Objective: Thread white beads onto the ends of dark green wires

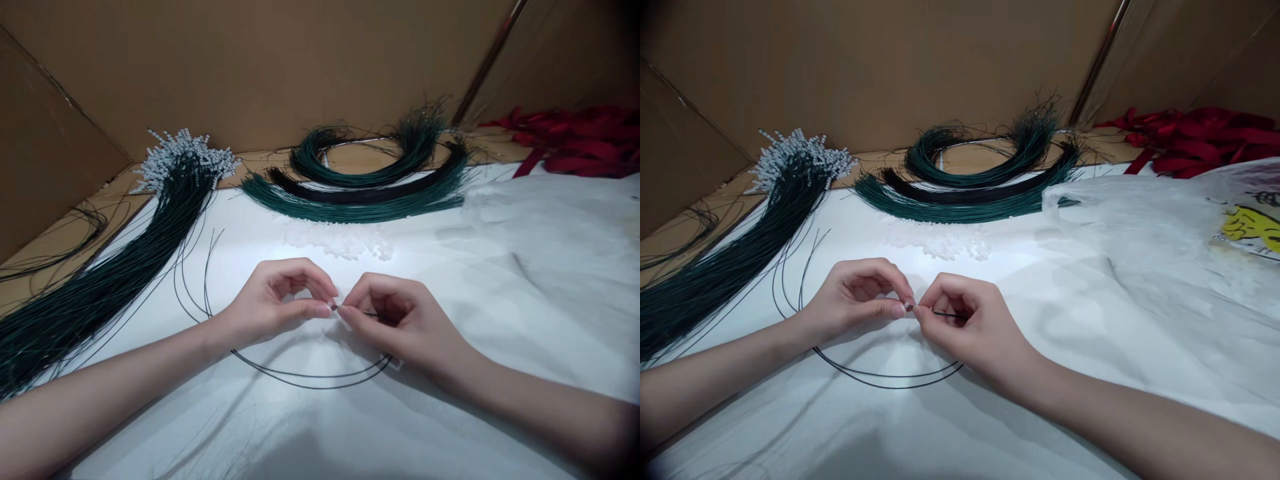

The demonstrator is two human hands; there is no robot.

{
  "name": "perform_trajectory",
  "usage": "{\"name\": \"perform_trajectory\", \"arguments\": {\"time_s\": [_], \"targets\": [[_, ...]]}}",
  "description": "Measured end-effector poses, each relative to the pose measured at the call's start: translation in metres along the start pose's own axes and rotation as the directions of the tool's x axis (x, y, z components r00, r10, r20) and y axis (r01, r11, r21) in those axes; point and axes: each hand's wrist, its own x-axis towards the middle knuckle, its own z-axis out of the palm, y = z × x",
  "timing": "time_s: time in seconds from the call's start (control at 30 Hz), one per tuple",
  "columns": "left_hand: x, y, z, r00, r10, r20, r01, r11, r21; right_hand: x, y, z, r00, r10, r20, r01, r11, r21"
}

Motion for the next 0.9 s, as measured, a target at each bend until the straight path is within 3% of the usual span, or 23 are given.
{"name": "perform_trajectory", "arguments": {"time_s": [0.9], "targets": [[-0.0043,-0.0001,0.002,0.999,0.037,0.023,-0.04,0.991,0.124,-0.0018,-0.0034,0.002,0.999,-0.049,0.004,0.05,0.991,-0.127]]}}
